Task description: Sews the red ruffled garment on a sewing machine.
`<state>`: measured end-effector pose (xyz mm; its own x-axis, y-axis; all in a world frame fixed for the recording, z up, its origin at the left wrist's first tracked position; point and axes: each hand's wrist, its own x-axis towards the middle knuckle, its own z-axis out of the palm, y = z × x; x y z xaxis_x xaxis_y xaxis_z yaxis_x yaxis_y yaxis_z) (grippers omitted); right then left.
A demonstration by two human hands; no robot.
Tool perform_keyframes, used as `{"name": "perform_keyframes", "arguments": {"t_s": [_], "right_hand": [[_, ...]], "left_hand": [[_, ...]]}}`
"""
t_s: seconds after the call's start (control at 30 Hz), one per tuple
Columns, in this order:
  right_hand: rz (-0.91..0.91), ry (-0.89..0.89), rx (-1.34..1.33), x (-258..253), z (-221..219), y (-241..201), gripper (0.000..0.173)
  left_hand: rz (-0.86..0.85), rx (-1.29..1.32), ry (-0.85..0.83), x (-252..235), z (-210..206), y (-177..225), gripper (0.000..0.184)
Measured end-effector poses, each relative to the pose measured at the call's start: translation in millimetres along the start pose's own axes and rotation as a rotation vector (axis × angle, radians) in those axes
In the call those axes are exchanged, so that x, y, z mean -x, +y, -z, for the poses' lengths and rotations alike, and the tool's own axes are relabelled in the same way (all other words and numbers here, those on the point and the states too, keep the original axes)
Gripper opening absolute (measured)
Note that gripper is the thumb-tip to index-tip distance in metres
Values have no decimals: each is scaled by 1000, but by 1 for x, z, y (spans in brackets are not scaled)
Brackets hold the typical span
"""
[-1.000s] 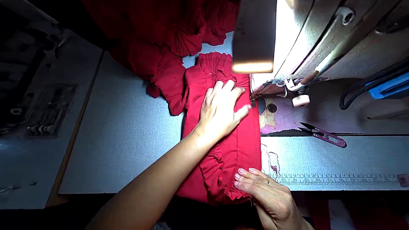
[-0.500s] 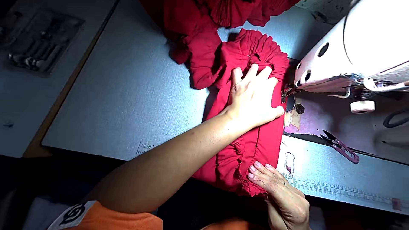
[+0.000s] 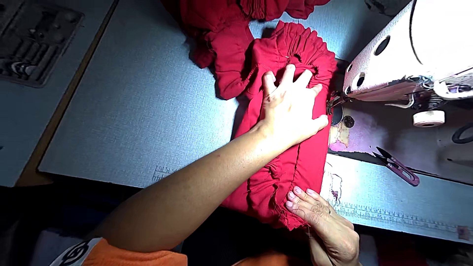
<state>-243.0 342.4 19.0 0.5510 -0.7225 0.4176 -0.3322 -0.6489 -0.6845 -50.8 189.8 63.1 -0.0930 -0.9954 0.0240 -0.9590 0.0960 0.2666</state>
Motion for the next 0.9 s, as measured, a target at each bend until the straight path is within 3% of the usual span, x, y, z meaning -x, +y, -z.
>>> {"name": "perform_keyframes", "arguments": {"t_s": [0.37, 0.9], "right_hand": [[-8, 8, -30, -1, 1, -2, 30], [69, -29, -80, -6, 3, -1, 30]], "left_hand": [[50, 147, 61, -21, 4, -9, 37], [210, 218, 37, -22, 8, -4, 50]]}}
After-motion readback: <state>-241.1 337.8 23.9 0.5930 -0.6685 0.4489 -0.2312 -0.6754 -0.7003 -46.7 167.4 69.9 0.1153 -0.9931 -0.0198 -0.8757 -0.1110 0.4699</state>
